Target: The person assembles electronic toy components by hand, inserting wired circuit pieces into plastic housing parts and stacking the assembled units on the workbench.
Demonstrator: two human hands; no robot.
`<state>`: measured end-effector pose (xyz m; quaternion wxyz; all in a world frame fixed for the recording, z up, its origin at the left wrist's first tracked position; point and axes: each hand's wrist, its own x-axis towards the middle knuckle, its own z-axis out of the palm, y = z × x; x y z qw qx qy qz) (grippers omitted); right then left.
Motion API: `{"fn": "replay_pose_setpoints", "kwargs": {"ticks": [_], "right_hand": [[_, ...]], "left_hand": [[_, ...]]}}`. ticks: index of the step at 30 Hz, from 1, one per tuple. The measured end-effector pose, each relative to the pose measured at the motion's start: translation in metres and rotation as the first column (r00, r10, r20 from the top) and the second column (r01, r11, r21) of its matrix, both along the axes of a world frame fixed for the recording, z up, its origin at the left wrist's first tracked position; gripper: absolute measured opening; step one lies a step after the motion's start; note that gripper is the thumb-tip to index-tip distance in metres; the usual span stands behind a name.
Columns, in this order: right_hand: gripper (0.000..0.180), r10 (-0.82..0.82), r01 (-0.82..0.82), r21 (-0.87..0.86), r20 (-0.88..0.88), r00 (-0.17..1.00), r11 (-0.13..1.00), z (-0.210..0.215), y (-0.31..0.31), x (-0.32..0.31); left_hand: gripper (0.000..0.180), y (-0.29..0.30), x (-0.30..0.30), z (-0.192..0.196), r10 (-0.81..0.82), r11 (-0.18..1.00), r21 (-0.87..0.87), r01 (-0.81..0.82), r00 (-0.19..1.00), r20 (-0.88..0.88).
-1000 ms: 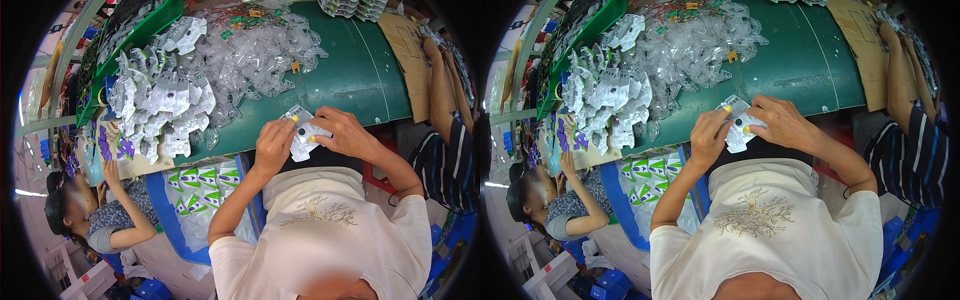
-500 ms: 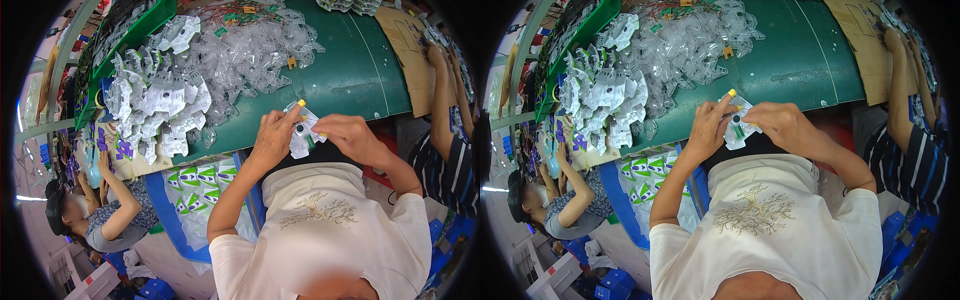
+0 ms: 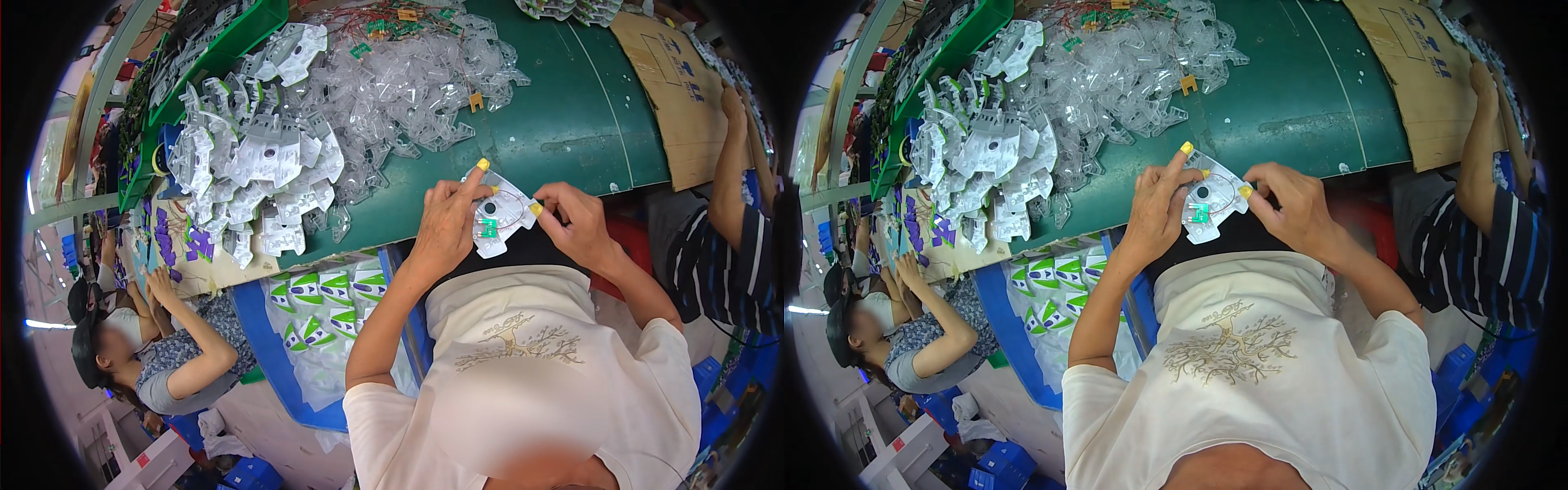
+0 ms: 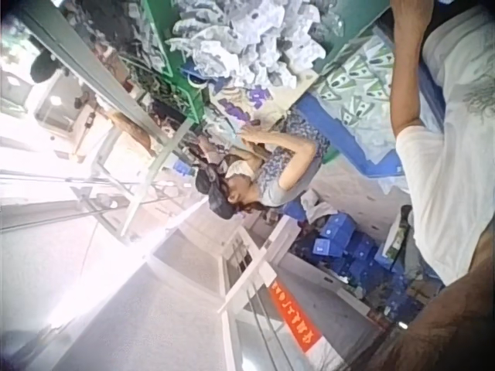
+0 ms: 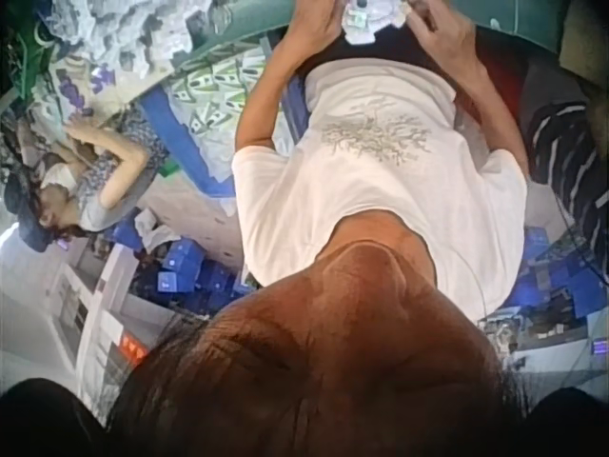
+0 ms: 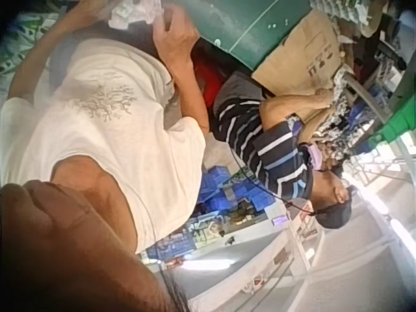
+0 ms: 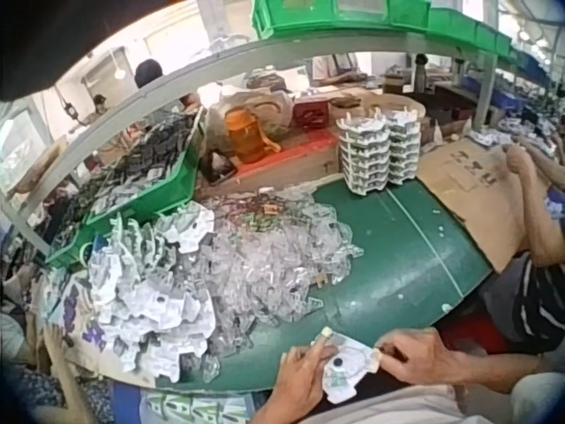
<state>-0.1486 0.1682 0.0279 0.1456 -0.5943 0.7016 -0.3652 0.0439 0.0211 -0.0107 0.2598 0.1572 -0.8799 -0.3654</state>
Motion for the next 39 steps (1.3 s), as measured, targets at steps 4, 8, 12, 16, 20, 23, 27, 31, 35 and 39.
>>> {"fn": "replay_pose_setpoints", "kwargs": {"ticks": [4, 8, 12, 16, 20, 23, 27, 31, 35, 39], "right_hand": [[0.017, -0.036, 0.009, 0.086, 0.319, 0.947, 0.996, -0.019, 0.001, 0.001], [0.016, -0.247, 0.264, -0.013, 0.31, 0.918, 0.965, -0.036, 0.008, -0.046], [0.014, -0.339, 0.369, -0.103, 0.229, 0.912, 0.924, -0.04, 0.009, -0.102], [0.02, -0.394, 0.394, -0.026, 0.015, 0.919, 0.919, -0.025, 0.002, -0.112], [0.02, -0.418, 0.302, -0.394, -0.253, 0.872, 0.868, 0.01, -0.051, -0.102], [0.014, -0.255, 0.262, -0.17, 0.064, 0.965, 0.95, 0.028, -0.122, -0.077], [0.025, -0.25, 0.278, 0.149, -0.179, 0.951, 0.949, 0.006, -0.228, -0.084], [0.024, -0.324, 0.389, 0.162, -0.321, 0.89, 0.907, -0.008, -0.258, -0.094], [0.028, -0.402, 0.406, 0.13, -0.055, 0.914, 0.905, -0.007, -0.242, -0.086], [0.023, -0.159, 0.152, 0.062, 0.572, 0.805, 0.987, 0.01, -0.202, -0.058]], "left_hand": [[0.053, -0.001, -0.002, -0.007, 0.036, 0.999, -0.008, -0.038, 0.985, -0.167], [0.033, -0.007, 0.001, 0.015, 0.171, 0.979, -0.064, -0.193, 0.952, -0.254], [0.031, -0.012, 0.008, 0.006, 0.219, 0.973, -0.037, -0.228, 0.96, -0.173], [0.027, -0.01, 0.014, -0.007, 0.227, 0.973, -0.009, -0.23, 0.965, -0.133], [0.026, -0.011, 0.013, -0.009, 0.24, 0.97, 0.0, -0.242, 0.962, -0.131], [0.027, -0.011, 0.011, -0.013, 0.249, 0.966, -0.035, -0.256, 0.959, -0.137], [0.029, -0.01, 0.011, -0.015, 0.24, 0.966, -0.065, -0.251, 0.96, -0.144], [0.029, -0.009, 0.011, -0.018, 0.244, 0.958, -0.106, -0.266, 0.952, -0.185], [0.027, -0.005, 0.015, -0.017, 0.269, 0.95, -0.119, -0.29, 0.949, -0.161], [0.025, -0.007, 0.019, -0.009, 0.302, 0.953, 0.052, -0.297, 0.935, -0.186]]}}
